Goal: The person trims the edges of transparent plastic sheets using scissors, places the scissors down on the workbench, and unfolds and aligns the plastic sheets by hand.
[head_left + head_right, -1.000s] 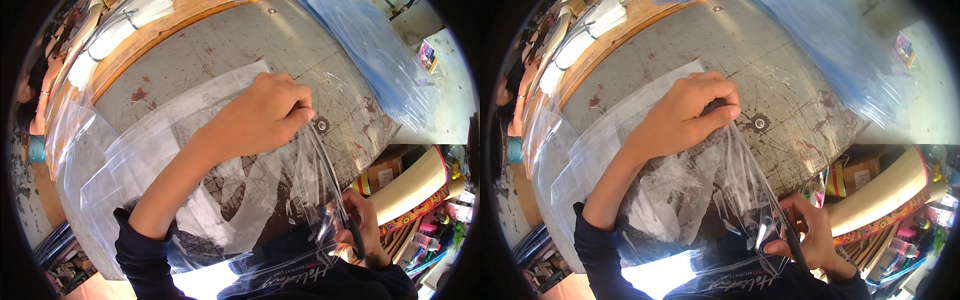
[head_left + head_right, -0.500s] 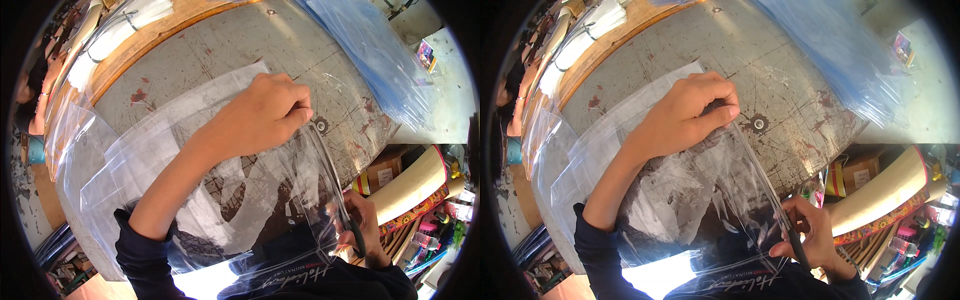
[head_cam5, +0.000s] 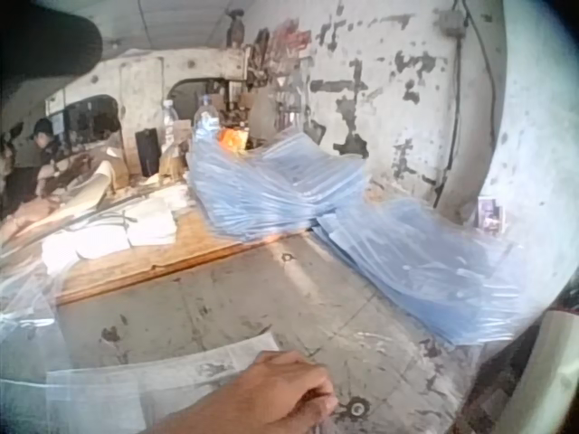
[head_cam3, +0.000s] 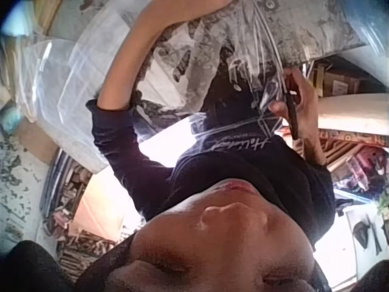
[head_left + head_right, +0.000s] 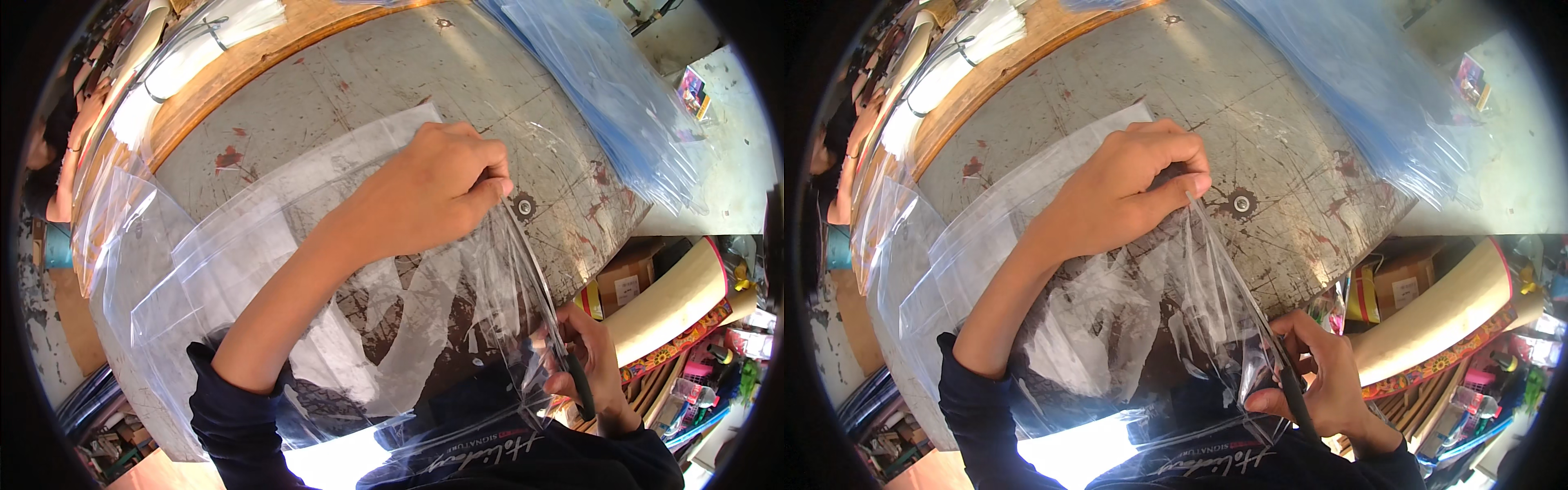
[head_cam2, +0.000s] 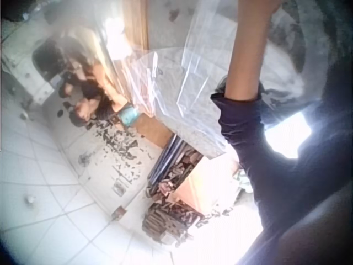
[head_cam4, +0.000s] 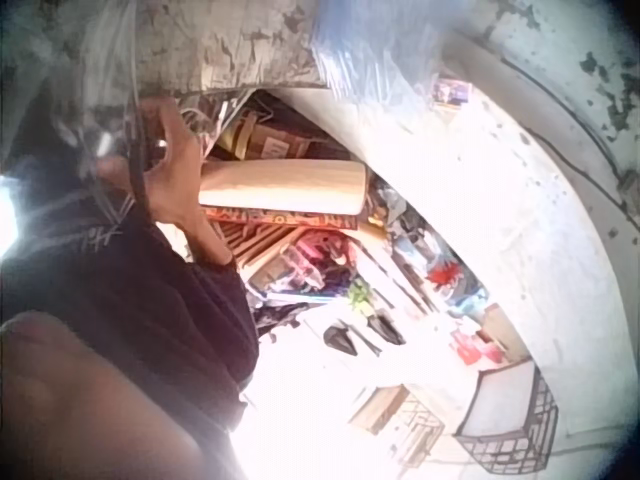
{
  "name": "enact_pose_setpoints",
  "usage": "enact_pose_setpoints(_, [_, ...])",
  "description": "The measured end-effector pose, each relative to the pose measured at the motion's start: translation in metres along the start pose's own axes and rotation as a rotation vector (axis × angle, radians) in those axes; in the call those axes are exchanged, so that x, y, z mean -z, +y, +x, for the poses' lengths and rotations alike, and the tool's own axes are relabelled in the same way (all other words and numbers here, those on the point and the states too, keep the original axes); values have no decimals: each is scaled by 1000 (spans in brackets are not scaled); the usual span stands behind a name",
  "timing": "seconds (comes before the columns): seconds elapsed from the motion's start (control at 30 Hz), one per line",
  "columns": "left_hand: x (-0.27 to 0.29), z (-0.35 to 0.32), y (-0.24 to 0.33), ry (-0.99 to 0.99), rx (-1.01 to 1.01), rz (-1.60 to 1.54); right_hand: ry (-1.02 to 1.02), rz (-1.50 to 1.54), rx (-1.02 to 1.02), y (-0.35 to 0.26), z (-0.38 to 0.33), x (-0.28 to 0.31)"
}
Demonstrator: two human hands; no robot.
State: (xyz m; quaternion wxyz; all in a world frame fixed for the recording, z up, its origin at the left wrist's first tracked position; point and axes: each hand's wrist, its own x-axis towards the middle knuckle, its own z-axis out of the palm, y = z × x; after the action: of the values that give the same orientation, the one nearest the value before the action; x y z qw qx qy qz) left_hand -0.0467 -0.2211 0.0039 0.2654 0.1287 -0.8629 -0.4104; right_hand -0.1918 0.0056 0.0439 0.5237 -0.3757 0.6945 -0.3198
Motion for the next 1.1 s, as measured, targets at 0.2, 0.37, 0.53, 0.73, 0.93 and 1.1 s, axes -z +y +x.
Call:
enact_pose_setpoints(0.2, [5,2,4,-33,25,7,16,28,-9,3,-2,0])
enact_pose_setpoints(0.37, [3,2,1,-9,24,-21,-1,9,-70,0,-4,3])
enact_pose_setpoints(0.53, [2,2,1,-4,69,-46,43,113,-46,-2,-3,-3])
enact_pose_setpoints(0.73, [5,2,1,-53,97,-157,25,74,-22,0,2,0])
enact_pose_setpoints(0.93, [7,1,0,-63,-33,-75,23,80,-22,-3,3,-1])
enact_pose_setpoints(1.1, [5,1,-3,-38,-37,-79,6,-6,-38,-3,2,2])
